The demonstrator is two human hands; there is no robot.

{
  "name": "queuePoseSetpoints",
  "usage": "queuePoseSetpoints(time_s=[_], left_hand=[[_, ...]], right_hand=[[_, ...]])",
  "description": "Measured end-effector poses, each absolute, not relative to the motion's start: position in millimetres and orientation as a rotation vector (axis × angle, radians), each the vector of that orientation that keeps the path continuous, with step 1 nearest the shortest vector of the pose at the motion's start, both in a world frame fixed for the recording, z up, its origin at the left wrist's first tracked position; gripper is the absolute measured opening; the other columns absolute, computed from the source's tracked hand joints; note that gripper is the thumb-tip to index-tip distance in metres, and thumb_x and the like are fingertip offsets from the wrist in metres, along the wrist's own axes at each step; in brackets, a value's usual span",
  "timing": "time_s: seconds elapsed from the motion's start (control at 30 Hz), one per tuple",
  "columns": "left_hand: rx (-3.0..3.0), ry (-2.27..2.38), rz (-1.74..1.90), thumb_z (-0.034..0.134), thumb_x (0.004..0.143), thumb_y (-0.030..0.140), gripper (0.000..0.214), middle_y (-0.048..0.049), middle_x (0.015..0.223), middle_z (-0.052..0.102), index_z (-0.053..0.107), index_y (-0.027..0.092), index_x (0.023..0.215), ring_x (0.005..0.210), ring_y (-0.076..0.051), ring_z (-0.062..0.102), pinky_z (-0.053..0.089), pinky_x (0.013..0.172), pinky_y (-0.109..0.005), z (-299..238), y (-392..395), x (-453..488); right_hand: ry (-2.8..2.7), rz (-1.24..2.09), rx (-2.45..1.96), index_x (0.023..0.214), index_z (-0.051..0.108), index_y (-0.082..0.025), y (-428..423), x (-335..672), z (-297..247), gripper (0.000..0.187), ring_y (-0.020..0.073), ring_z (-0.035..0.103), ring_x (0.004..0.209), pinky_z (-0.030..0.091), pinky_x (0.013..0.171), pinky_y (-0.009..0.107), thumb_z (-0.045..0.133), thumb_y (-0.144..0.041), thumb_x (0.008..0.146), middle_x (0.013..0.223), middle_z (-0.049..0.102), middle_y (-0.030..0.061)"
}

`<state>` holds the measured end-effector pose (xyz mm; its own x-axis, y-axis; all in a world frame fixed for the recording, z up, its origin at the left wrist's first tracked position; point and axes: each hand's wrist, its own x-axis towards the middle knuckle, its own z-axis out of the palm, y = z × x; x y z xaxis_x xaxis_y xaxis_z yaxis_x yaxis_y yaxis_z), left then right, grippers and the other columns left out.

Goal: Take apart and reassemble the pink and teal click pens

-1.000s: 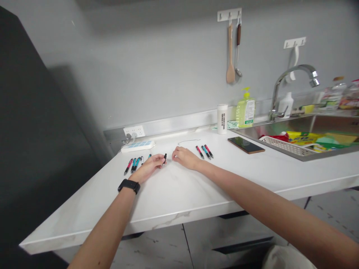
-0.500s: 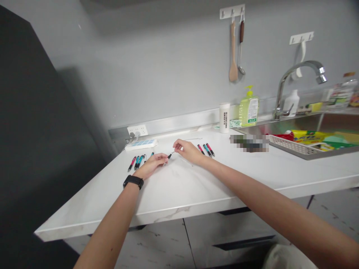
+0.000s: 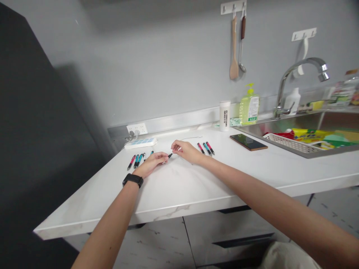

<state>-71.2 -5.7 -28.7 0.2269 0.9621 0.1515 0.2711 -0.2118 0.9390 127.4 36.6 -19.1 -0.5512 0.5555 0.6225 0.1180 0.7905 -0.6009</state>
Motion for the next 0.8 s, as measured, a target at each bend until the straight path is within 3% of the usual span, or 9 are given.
queuePoseSetpoints(time_s=[0.2,0.43,0.7,0.8], left_hand=[[1.666,1.187,1.028,0.065,0.067,0.031,0.02,-0.0014,0.071,0.057,0.063,0.014,0.079,0.065,-0.012,0.049,0.038,0.066,-0.025,-26.1,-8.3,-67.4],[1.663,1.246,1.095,0.066,0.063,0.03,0.024,0.0044,0.064,0.048,0.048,0.018,0.074,0.058,-0.009,0.047,0.037,0.058,-0.022,-26.1,-10.6,-63.1],[1.813,1.316,0.995,0.065,0.064,0.028,0.029,0.0092,0.054,0.047,0.042,0.02,0.081,0.051,-0.009,0.046,0.034,0.054,-0.022,-31.6,-6.7,-57.5],[1.774,1.305,1.047,0.054,0.071,0.028,0.021,0.0092,0.05,0.046,0.043,0.02,0.087,0.047,-0.009,0.043,0.032,0.052,-0.023,-32.0,-4.5,-59.1]], right_hand=[[-2.071,0.72,-0.489,0.09,0.055,-0.018,42.5,127.4,-22.2,0.018,0.0097,0.062,0.077,0.046,0.071,0.023,0.047,-0.007,0.077,0.089,0.063,0.0012],[-2.389,0.225,-0.877,0.08,0.068,-0.015,48.1,141.7,-24.3,0.015,0.0169,0.059,0.079,0.042,0.074,0.026,0.053,-0.015,0.078,0.086,0.065,0.0091],[-2.536,0.145,-1.064,0.099,0.067,-0.016,43.3,140.3,-27.5,0.027,0.0225,0.061,0.084,0.042,0.074,0.028,0.057,-0.032,0.079,0.092,0.064,0.0127],[-2.539,0.145,-1.047,0.1,0.067,-0.017,43.6,139.0,-28.8,0.026,0.023,0.06,0.085,0.042,0.075,0.029,0.056,-0.029,0.08,0.093,0.063,0.0128]])
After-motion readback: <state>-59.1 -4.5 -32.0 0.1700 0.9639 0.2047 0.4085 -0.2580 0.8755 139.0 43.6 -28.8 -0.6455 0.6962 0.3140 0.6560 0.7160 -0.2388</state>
